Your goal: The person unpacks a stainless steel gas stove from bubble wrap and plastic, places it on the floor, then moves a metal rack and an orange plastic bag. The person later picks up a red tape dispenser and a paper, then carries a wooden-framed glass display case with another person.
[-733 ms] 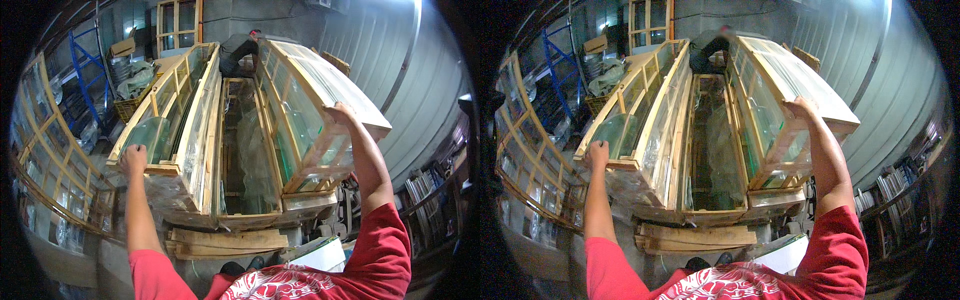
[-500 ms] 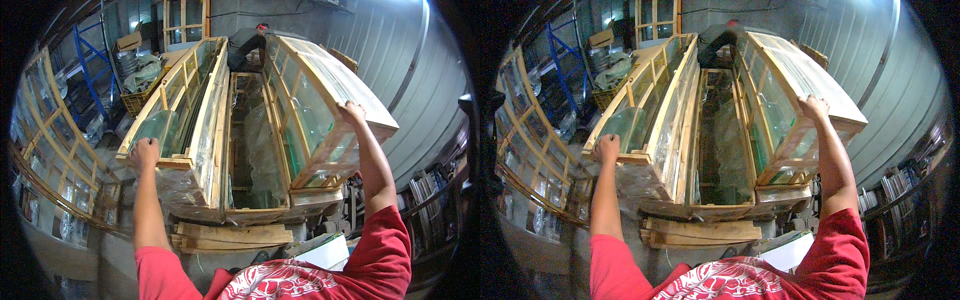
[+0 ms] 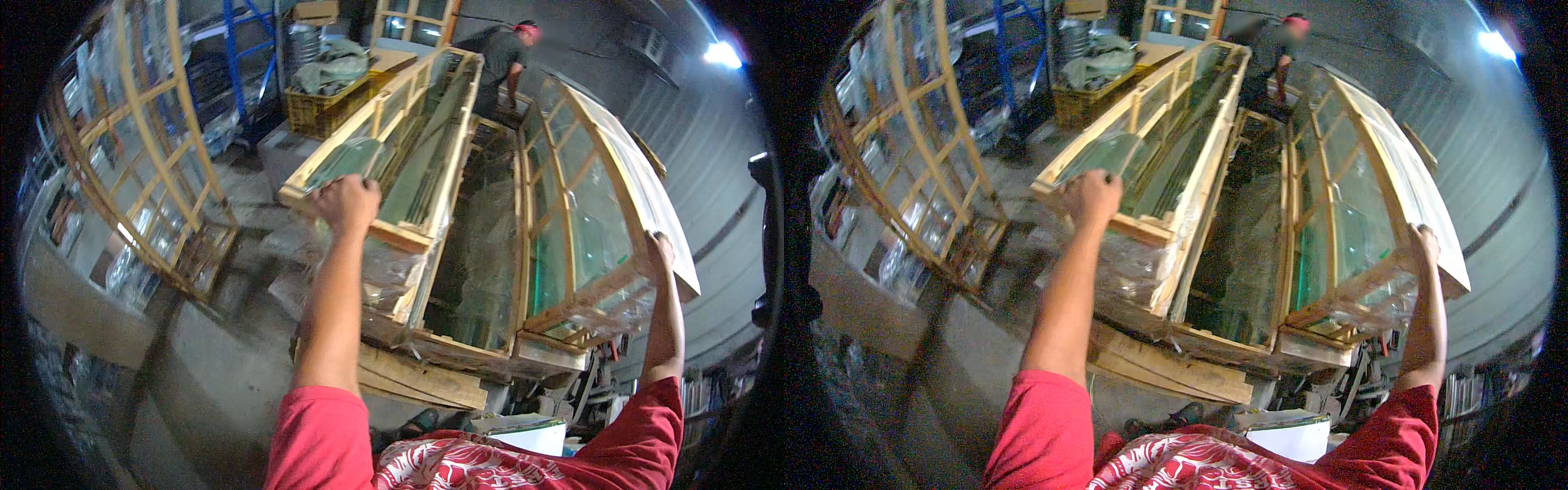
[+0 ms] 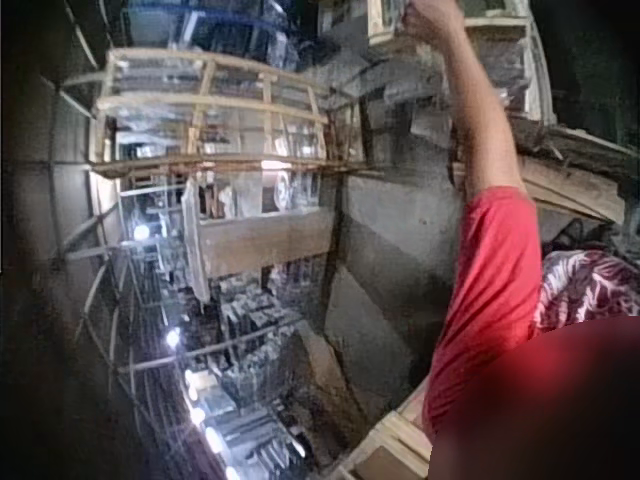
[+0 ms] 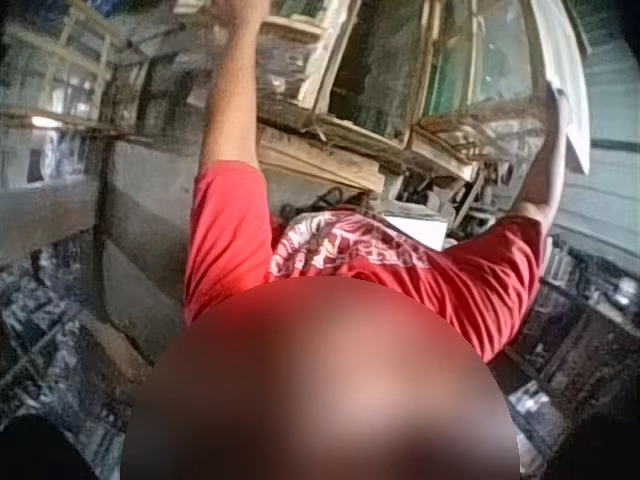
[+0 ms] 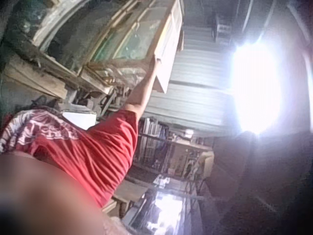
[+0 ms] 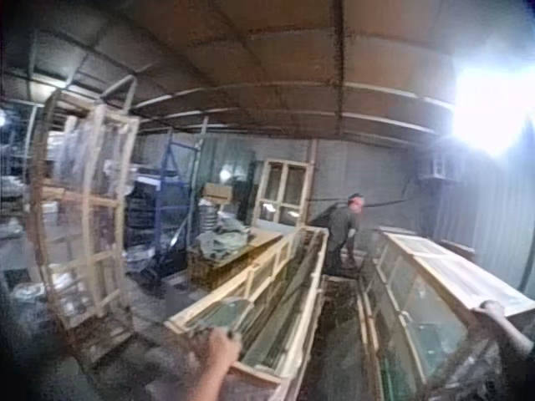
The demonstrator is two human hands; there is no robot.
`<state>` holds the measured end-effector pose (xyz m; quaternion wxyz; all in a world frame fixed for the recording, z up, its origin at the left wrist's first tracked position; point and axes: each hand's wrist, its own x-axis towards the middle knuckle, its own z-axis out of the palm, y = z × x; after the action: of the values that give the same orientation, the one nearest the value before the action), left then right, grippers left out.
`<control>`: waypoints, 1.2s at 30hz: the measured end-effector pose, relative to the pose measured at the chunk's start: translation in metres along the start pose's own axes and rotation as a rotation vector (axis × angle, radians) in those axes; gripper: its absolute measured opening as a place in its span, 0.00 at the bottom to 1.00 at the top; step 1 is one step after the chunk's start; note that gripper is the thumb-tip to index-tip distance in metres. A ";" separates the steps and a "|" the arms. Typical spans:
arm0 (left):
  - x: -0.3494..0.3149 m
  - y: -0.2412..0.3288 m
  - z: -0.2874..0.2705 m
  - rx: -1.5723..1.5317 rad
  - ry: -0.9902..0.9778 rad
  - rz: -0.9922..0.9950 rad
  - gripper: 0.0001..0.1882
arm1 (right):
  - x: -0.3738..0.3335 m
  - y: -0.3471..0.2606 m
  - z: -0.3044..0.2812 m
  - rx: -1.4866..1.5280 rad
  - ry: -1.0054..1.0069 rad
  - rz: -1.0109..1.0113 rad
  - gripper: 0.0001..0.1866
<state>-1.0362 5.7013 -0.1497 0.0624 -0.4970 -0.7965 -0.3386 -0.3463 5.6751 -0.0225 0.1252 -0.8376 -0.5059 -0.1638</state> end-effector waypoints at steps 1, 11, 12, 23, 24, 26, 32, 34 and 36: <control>0.002 -0.001 -0.002 -0.036 -0.026 -0.012 0.17 | 0.001 0.000 0.002 -0.001 0.048 -0.020 0.31; -0.004 -0.002 -0.018 -0.042 -0.023 0.004 0.17 | 0.005 -0.006 -0.003 0.121 -0.099 -0.021 0.27; -0.005 -0.003 -0.015 -0.048 0.005 0.012 0.16 | 0.000 -0.008 -0.008 0.236 -0.222 0.016 0.32; 0.008 -0.005 0.011 -0.004 -0.057 0.002 0.17 | -0.017 -0.017 -0.037 0.100 -0.175 -0.029 0.35; 0.006 -0.005 0.009 0.005 -0.017 0.021 0.17 | -0.016 -0.014 -0.040 0.138 -0.205 -0.032 0.34; 0.004 -0.004 0.004 0.078 -0.012 0.021 0.17 | -0.014 -0.010 -0.042 0.157 -0.214 -0.048 0.34; 0.003 0.000 -0.001 0.051 -0.022 0.034 0.18 | -0.008 -0.003 -0.031 0.169 -0.150 -0.118 0.33; 0.004 0.001 0.000 0.192 -0.011 0.023 0.18 | -0.007 0.001 -0.025 0.174 -0.113 -0.117 0.32; 0.004 0.000 0.001 0.142 -0.025 0.008 0.18 | -0.005 0.006 -0.019 0.157 -0.084 -0.136 0.32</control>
<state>-1.0375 5.7051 -0.1489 0.0891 -0.4987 -0.8172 -0.2747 -0.3461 5.6607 -0.0073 0.1577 -0.7949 -0.5778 -0.0966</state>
